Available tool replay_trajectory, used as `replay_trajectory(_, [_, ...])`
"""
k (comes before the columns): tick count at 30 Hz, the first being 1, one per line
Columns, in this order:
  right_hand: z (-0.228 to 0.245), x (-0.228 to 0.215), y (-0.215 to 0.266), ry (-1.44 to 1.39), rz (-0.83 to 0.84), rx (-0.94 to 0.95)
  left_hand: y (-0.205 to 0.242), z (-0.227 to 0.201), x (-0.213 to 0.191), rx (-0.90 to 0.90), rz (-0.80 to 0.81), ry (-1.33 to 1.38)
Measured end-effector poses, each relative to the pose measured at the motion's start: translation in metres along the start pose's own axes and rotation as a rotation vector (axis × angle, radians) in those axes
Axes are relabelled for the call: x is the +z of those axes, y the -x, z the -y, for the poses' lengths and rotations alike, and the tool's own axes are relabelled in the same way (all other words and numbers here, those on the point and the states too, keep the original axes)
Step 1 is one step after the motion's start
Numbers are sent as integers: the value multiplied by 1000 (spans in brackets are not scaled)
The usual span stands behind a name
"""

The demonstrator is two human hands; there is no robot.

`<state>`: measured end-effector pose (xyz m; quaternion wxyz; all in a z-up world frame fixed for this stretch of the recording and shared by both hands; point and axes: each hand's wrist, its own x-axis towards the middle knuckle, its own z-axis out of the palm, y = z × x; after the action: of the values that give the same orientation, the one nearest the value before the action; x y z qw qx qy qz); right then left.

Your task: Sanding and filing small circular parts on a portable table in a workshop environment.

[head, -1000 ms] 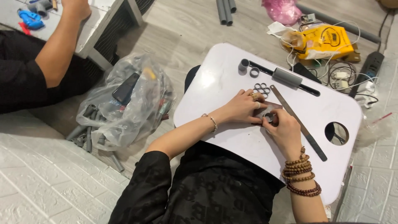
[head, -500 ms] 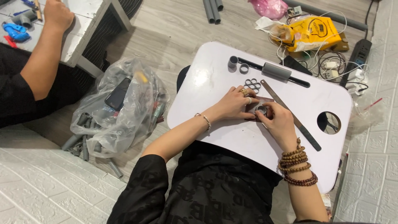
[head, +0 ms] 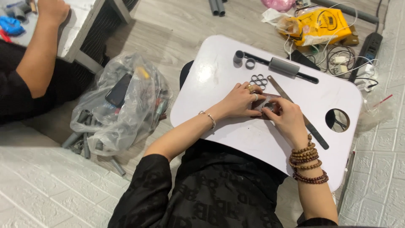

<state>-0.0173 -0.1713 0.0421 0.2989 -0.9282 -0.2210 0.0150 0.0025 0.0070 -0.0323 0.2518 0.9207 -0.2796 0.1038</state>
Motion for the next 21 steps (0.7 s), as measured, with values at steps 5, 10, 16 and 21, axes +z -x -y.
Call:
replay_trajectory(5, [-18, 11, 8, -10, 17, -30, 1, 2, 5, 15, -35, 34])
replay_trajectory(10, [-21, 14, 7, -59, 2, -13, 1, -2, -6, 11, -42, 7])
replay_trajectory(16, [-1, 7, 10, -87, 0, 10, 11, -12, -52, -113, -160, 461])
replay_trajectory(21, [-1, 8, 10, -104, 3, 16, 55, -16, -93, -239, -493, 1026])
